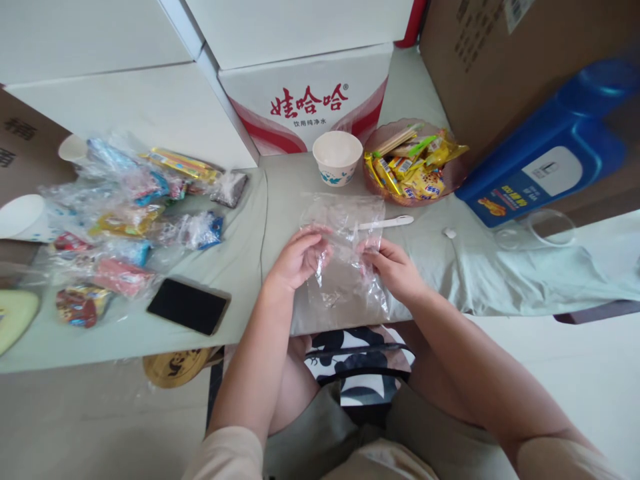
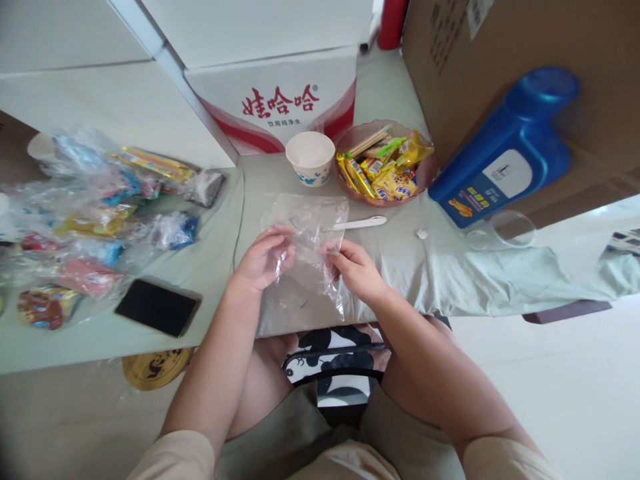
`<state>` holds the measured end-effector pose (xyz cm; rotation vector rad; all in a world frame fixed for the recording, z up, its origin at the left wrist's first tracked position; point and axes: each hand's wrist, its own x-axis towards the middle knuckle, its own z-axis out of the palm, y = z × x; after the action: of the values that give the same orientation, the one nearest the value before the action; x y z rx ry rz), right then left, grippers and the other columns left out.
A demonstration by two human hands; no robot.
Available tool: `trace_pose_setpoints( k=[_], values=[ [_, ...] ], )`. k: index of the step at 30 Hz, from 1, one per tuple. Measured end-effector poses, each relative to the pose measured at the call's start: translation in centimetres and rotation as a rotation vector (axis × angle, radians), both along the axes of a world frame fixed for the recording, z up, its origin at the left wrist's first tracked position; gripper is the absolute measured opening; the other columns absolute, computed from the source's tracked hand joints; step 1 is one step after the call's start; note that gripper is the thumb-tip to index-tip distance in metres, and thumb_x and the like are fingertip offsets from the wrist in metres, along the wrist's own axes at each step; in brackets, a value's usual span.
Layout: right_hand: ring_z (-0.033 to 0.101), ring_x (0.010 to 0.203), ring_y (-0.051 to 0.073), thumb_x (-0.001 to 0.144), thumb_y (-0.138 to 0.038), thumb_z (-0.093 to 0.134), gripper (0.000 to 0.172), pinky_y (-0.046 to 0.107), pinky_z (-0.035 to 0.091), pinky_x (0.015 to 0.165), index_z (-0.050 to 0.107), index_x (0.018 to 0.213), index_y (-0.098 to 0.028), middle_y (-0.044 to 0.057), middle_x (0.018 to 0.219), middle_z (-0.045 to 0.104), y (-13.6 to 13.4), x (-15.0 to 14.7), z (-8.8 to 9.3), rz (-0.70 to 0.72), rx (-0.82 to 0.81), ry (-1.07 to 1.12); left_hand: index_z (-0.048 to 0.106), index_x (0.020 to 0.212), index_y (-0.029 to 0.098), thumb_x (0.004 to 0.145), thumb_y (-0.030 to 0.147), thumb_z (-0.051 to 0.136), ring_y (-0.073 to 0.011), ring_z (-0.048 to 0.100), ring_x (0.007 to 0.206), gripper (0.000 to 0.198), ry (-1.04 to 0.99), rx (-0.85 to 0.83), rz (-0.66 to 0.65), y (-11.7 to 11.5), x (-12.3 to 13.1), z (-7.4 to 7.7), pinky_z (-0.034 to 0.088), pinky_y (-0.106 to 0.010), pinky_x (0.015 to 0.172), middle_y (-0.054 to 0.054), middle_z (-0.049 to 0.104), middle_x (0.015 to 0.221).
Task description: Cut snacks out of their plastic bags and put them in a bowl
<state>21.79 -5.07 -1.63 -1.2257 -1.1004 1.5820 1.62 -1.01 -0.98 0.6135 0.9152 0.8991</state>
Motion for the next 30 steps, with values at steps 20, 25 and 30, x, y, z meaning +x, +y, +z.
trace_pose_setpoints(
  k=[20,25,30],
  values=[
    [0.05,0.055,0.012,0.079,-0.048,0.069,0.026,0.027,0.042,0.058,0.062,0.078,-0.023,-0.003,0.059,0.057,0.1,0.1,-0.2,0.031,0.055,-0.033,0.073,0.084,0.015,0.095,0.051,0.056,-0.0134,0.061,0.051,0.041,0.003,-0.062,-0.052,0.6,-0.1,-0.5,0.046,-0.024,0.048,-0.006,0.069,0.068],
    [0.05,0.056,0.012,0.079,-0.054,0.071,0.033,0.027,0.042,0.058,0.062,0.077,-0.023,-0.003,0.06,0.058,0.1,0.1,-0.2,-0.004,0.071,-0.033,0.071,0.081,0.014,0.097,0.048,0.054,-0.0131,0.061,0.049,0.041,0.001,-0.091,-0.025,0.6,0.1,-0.7,0.048,-0.024,0.047,-0.006,0.068,0.067],
    [0.051,0.056,0.013,0.08,-0.064,0.071,0.043,0.028,0.043,0.058,0.062,0.073,-0.022,-0.001,0.06,0.059,0.2,0.3,-0.2,0.035,0.1,-0.046,0.071,0.083,0.013,0.099,0.048,0.051,-0.0127,0.061,0.047,0.044,0.002,-0.103,-0.031,0.6,0.2,-0.7,0.045,-0.022,0.044,-0.005,0.068,0.065]
  ],
)
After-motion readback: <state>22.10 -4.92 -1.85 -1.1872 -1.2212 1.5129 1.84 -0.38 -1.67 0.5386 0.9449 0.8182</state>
